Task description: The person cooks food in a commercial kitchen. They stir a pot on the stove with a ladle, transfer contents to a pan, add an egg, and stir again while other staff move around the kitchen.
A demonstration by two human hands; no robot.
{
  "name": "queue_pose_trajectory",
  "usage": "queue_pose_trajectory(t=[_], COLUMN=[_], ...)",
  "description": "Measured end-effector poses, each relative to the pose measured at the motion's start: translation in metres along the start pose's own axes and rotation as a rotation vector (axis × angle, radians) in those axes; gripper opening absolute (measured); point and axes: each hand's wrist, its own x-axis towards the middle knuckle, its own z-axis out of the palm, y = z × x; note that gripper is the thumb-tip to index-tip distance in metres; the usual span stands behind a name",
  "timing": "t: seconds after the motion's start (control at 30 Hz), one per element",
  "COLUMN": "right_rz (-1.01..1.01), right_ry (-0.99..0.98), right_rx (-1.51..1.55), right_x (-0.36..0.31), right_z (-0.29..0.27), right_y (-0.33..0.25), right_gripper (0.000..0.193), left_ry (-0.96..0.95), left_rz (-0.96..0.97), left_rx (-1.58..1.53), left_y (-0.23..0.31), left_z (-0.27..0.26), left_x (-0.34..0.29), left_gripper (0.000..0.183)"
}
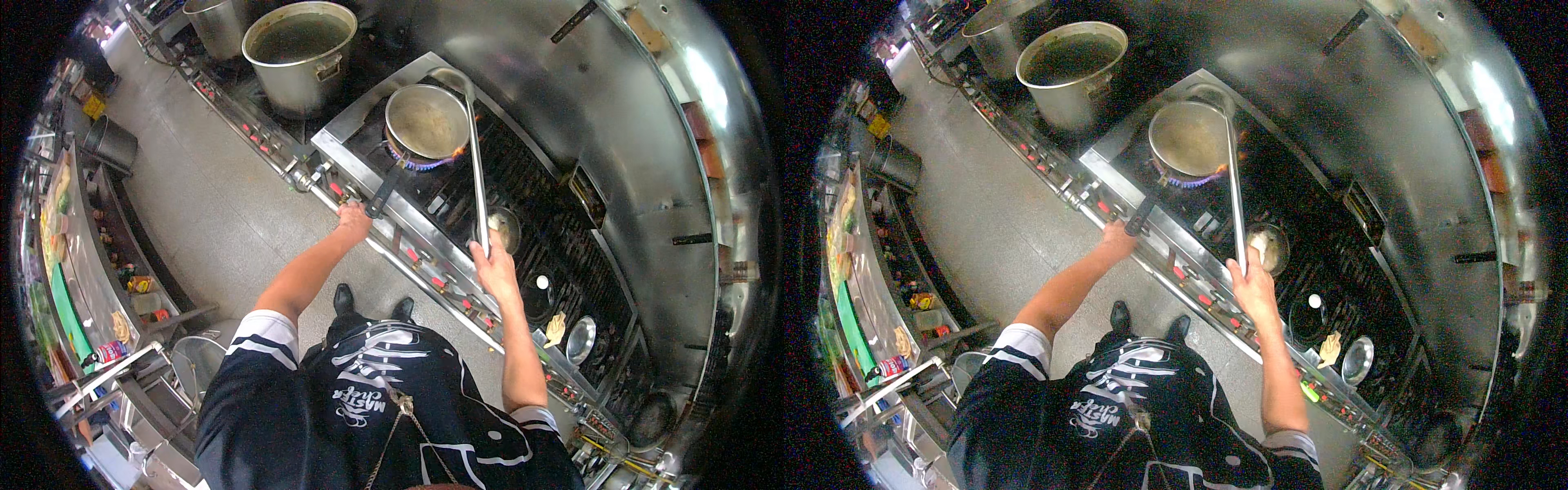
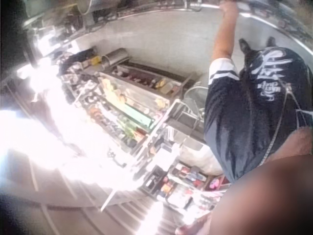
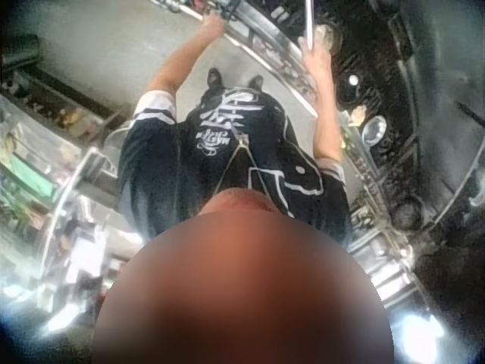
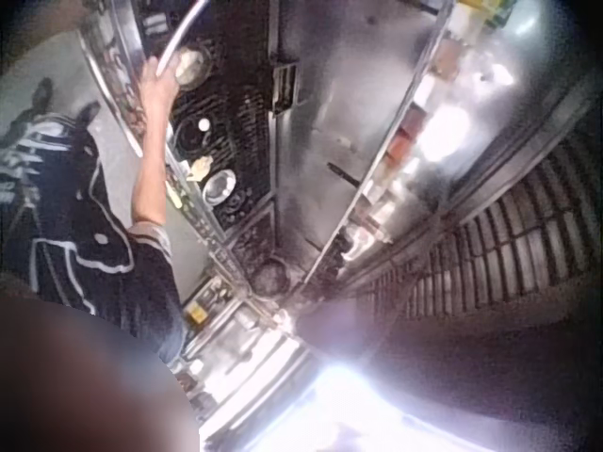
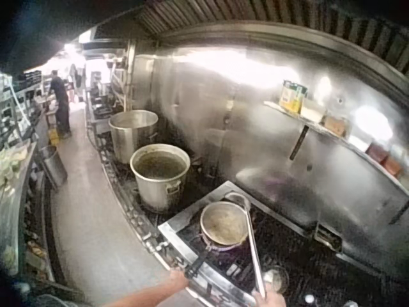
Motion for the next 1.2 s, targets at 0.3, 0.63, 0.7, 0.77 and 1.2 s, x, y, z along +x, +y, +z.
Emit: queue_pose_trajectory(t=[0.3, 0.63, 0.7, 0.77, 1.2], right_rz=[0.097, 0.083, 0.055, 0.036, 0.141], right_ry=[0.034, 0.059, 0.007, -0.056, -0.171], right_rx=[-0.208, -0.257, -0.273, -0.297, -0.08], right_x=[0.009, 0.044, 0.046, 0.048, 0.002], right_z=[0.03, 0.075, 0.078, 0.075, -0.045], right_y=[0.0, -0.026, -0.032, -0.041, -0.046], right_gripper=[0.037, 0.035, 0.036, 0.036, 0.036], left_ry=[-0.08, -0.367, -0.46, -0.526, -0.466], left_rz=[0.071, -0.291, -0.134, -0.061, -0.214], left_rx=[0.286, -2.264, -2.249, -2.218, -2.111], left_y=[-0.006, -0.044, -0.027, -0.017, 0.019], left_z=[-0.021, -0.079, -0.101, -0.119, -0.117], left_x=[0.035, -0.037, -0.047, -0.047, -0.042], left_gripper=[0.03, 0.048, 0.049, 0.047, 0.049])
